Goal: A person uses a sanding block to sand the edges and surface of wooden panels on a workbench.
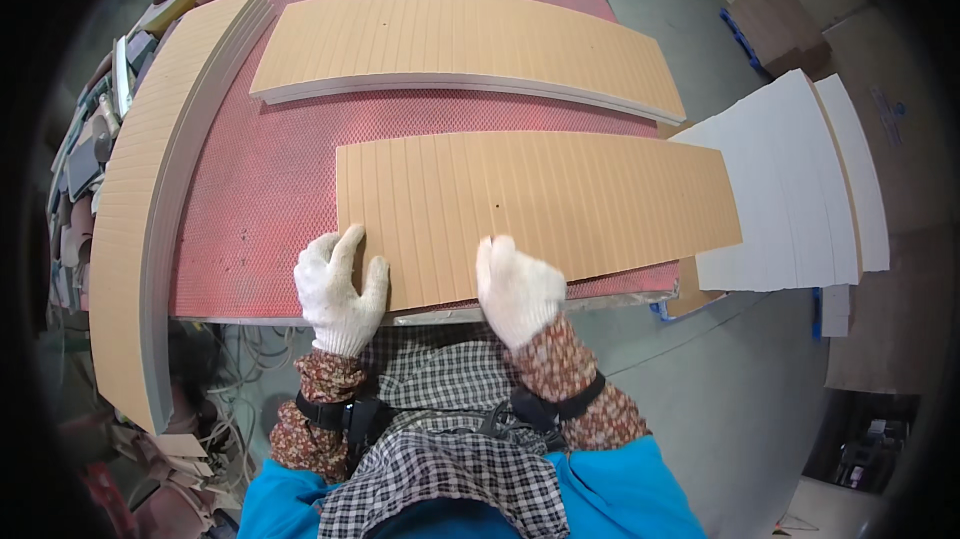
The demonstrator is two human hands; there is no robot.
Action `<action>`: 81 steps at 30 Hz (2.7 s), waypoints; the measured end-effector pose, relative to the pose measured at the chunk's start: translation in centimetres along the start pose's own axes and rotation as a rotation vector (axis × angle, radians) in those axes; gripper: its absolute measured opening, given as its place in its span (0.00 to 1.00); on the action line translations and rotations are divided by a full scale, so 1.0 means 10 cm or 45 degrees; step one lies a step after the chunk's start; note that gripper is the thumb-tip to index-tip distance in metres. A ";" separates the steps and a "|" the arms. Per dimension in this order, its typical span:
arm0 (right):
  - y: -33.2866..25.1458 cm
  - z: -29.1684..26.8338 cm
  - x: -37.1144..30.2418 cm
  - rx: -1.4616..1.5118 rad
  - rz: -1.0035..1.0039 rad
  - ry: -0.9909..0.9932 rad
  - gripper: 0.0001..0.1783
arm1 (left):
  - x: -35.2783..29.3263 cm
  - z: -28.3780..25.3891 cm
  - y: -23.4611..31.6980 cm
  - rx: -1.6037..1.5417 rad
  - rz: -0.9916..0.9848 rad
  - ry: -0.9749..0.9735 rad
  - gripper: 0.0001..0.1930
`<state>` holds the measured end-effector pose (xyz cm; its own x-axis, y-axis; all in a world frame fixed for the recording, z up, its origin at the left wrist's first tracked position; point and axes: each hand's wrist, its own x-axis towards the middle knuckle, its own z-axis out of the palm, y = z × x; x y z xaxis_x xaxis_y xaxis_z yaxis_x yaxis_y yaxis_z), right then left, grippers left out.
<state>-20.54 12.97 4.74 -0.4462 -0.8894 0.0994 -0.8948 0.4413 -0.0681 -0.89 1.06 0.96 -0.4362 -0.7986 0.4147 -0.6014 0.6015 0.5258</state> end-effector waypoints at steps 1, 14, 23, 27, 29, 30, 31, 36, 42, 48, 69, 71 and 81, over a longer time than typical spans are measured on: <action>0.01 0.01 0.16 -0.009 0.002 -0.002 0.13 | 0.01 0.00 0.01 -0.009 -0.002 0.000 0.24; 0.12 0.21 2.07 -0.212 -0.062 -0.265 0.20 | 0.04 -0.04 0.04 -0.085 -0.035 -0.035 0.25; 0.08 0.12 1.31 -0.183 -0.052 -0.212 0.17 | 0.03 -0.03 0.02 -0.075 -0.005 -0.018 0.25; 0.09 0.06 0.48 -0.124 -0.183 0.084 0.13 | 0.04 -0.04 0.03 -0.071 -0.007 -0.006 0.25; 0.06 0.07 0.12 -0.043 -0.106 0.123 0.14 | 0.03 -0.04 0.02 -0.051 -0.006 0.009 0.25; 0.02 0.06 -0.05 0.017 -0.017 0.136 0.15 | 0.03 -0.03 0.02 -0.054 -0.007 0.006 0.25; -0.04 0.03 -0.20 0.028 0.039 0.168 0.17 | 0.03 -0.02 0.01 -0.048 -0.014 0.002 0.25; 0.03 0.17 -0.70 -0.024 0.024 0.175 0.17 | 0.02 -0.01 0.01 -0.031 -0.010 0.005 0.25; -0.08 0.01 -0.71 0.047 0.026 0.084 0.10 | 0.01 -0.01 0.00 -0.036 -0.009 -0.011 0.25; -0.13 0.01 -0.69 -0.029 -0.076 0.014 0.11 | 0.02 -0.01 0.00 -0.041 -0.017 -0.036 0.25; -0.09 0.21 1.82 -0.281 -0.186 -0.228 0.22 | 0.04 -0.05 -0.01 -0.101 -0.019 -0.030 0.26; -0.08 0.17 2.07 -0.165 -0.012 -0.319 0.24 | 0.04 -0.05 0.01 -0.094 -0.018 -0.039 0.26; -0.10 0.12 1.45 -0.055 0.050 -0.125 0.19 | 0.05 -0.04 0.02 -0.124 -0.015 -0.045 0.26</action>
<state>-26.09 -0.54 5.06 -0.4788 -0.8779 -0.0003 -0.8776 0.4786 -0.0271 -0.96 0.81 1.56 -0.4540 -0.8047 0.3826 -0.5394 0.5900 0.6008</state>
